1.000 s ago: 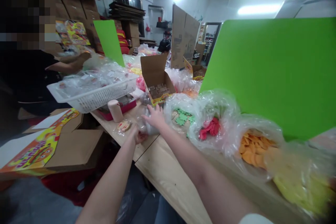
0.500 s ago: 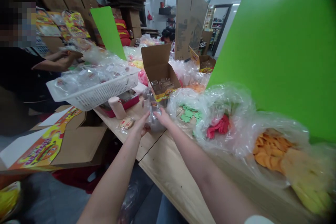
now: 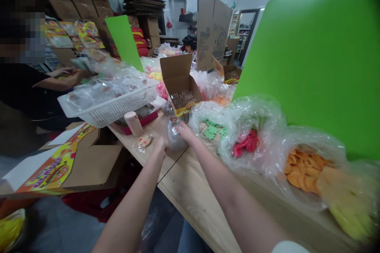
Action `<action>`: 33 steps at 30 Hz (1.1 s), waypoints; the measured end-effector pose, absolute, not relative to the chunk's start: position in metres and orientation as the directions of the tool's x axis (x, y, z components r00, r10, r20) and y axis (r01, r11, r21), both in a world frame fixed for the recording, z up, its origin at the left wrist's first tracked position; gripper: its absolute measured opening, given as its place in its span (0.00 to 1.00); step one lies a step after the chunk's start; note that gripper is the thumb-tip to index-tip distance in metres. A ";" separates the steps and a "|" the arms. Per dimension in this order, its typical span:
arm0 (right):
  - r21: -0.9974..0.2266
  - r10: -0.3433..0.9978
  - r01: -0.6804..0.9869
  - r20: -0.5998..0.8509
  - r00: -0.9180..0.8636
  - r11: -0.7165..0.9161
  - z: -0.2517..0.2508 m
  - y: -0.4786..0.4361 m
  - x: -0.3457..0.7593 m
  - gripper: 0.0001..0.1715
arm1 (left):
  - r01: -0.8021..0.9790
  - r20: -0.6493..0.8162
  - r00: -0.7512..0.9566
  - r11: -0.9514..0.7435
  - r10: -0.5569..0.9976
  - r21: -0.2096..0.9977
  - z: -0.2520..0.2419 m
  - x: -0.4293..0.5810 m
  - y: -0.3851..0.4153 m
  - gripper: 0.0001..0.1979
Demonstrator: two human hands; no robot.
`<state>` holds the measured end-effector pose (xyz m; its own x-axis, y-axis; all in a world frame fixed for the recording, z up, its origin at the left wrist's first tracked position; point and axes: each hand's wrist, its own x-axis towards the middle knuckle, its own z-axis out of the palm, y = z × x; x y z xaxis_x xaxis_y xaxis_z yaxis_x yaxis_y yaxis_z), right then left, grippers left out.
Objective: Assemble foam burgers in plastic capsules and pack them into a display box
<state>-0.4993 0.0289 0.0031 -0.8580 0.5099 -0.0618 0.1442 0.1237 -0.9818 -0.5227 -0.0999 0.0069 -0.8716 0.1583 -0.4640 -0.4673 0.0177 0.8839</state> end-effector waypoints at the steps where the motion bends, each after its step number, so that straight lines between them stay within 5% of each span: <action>1: -0.986 0.494 0.141 -0.077 -0.866 0.094 0.001 0.030 -0.498 0.31 | -0.531 -0.527 -0.836 0.015 0.151 0.847 0.004 -0.522 -0.104 0.18; 5: -0.992 0.481 0.121 -0.125 -0.868 -0.039 -0.005 0.033 -0.490 0.30 | -0.656 -0.648 -0.737 0.025 0.193 0.754 0.002 -0.521 -0.115 0.18; 10: -0.951 0.362 0.165 -0.256 -0.896 -0.263 -0.004 0.034 -0.448 0.26 | -0.574 -0.554 -0.771 0.036 0.313 0.818 0.027 -0.505 -0.129 0.19; 13: -0.910 0.256 0.213 -0.314 -0.914 -0.356 -0.014 0.020 -0.403 0.28 | -0.339 -0.338 -0.841 0.075 0.422 0.938 0.043 -0.469 -0.141 0.20; 15: -0.896 0.244 0.248 -0.351 -0.904 -0.369 -0.025 0.006 -0.371 0.30 | 0.009 -0.086 -0.853 0.179 0.515 0.984 0.046 -0.438 -0.149 0.24; 17: -0.893 0.287 0.314 -0.408 -0.866 -0.323 -0.036 -0.006 -0.344 0.31 | 0.361 0.141 -0.793 0.271 0.593 0.892 0.045 -0.407 -0.154 0.22; 19: -0.892 0.377 0.383 -0.449 -0.810 -0.239 -0.045 -0.013 -0.320 0.30 | 0.525 0.241 -0.735 0.307 0.634 0.794 0.040 -0.383 -0.156 0.20; 23: -0.906 0.563 0.421 -0.375 -0.736 -0.052 -0.050 -0.016 -0.278 0.11 | 0.612 0.221 -0.583 0.243 0.782 0.753 0.034 -0.365 -0.155 0.18; 28: -0.901 0.659 0.404 -0.207 -0.723 0.160 -0.026 -0.018 -0.241 0.12 | 0.668 0.156 -0.376 0.151 0.913 0.729 0.046 -0.371 -0.154 0.16; 33: -0.849 0.636 0.335 0.002 -0.772 0.409 -0.003 -0.015 -0.215 0.13 | 0.755 0.239 -0.469 0.246 0.850 0.607 0.052 -0.377 -0.152 0.09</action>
